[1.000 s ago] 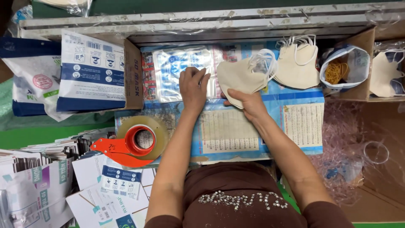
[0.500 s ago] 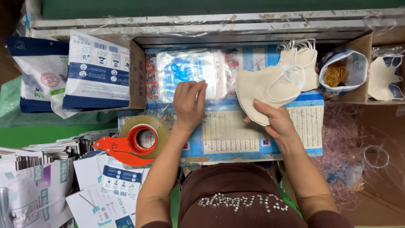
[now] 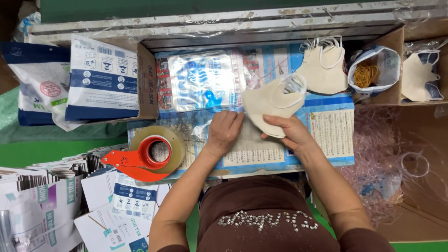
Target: The person is putting masks into plastic bags and placing them on a conveyor belt.
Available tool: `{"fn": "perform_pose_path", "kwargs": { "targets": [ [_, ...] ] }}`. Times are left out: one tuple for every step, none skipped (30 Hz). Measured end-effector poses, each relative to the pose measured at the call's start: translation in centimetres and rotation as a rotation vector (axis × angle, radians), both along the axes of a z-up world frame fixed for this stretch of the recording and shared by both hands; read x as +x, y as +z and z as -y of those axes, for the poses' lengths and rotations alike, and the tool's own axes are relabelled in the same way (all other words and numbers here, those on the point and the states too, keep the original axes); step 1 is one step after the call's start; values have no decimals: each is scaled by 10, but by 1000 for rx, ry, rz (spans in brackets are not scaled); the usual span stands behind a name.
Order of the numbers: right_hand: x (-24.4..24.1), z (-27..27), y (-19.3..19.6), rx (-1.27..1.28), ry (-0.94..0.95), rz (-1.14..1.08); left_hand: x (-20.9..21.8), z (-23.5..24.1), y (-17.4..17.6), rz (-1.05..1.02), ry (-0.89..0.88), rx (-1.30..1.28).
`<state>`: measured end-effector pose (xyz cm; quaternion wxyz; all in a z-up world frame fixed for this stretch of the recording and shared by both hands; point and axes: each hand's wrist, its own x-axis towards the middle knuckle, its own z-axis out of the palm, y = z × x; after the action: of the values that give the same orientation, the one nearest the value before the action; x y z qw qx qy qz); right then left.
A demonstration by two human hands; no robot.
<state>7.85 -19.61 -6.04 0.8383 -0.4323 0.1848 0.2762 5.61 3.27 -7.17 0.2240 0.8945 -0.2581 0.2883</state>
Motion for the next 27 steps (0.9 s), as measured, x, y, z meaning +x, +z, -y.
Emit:
{"fn": "perform_pose_path", "kwargs": {
  "targets": [
    [-2,-3,-1,-13,27,36,-3,2,2,-21,-6,-23],
    [-2,-6,-2,-24,56,77,-4,3,3,-37,-11,-44],
    [-3,-7,0,-24,52,79,-3,5,4,-35,-14,-43],
    [-6,-8,1,-41,69,82,-4,6,4,-56,16,-122],
    [-9,-9,3,-59,86,85,-6,8,3,-77,47,-200],
    [-12,-8,0,-60,85,81,-8,10,6,-81,46,-201],
    [-16,-7,-3,-100,88,102,-10,12,9,-99,91,-317],
    [-16,-6,-5,-139,92,127,-9,13,13,-112,137,-431],
    [-20,-7,-1,-139,93,128,-10,13,8,-110,138,-431],
    [-24,-7,3,-234,94,147,-11,14,3,-98,126,-502],
    [-29,-8,7,-330,95,166,-13,14,-2,-86,114,-572],
    [-33,-11,10,-331,94,167,-16,17,3,-86,113,-574],
    [-37,-14,13,-300,39,259,-19,20,7,-90,41,-564],
    [-42,-16,15,-268,-18,351,-22,24,12,-97,-32,-553],
    [-45,-16,11,-270,-21,350,-24,26,19,-98,-35,-555],
    [-48,-17,6,-188,-98,322,-26,27,26,-116,-66,-545],
    [-50,-19,2,-106,-175,293,-28,28,34,-134,-96,-535],
    [-53,-18,-3,-101,-174,295,-25,25,33,-132,-95,-531],
    [-56,-17,-8,-162,-164,321,-22,21,31,-106,-56,-559],
    [-61,-15,-13,-226,-153,344,-21,19,28,-82,-15,-590],
    [-65,-14,-14,-225,-150,343,-18,18,34,-83,-12,-589],
    [-70,-12,-14,-209,-127,370,-17,19,40,-61,38,-626],
    [-75,-10,-15,-193,-104,396,-16,19,45,-40,88,-663],
    [-76,-10,-12,-192,-103,398,-16,20,51,-37,89,-663],
    [-77,-9,-8,-300,-69,399,-16,22,57,-25,109,-664],
    [-78,-9,-5,-407,-41,398,-14,23,63,-14,123,-663],
    [-80,-7,-6,-407,-46,400,-15,23,64,-13,118,-662]
  ]
}}
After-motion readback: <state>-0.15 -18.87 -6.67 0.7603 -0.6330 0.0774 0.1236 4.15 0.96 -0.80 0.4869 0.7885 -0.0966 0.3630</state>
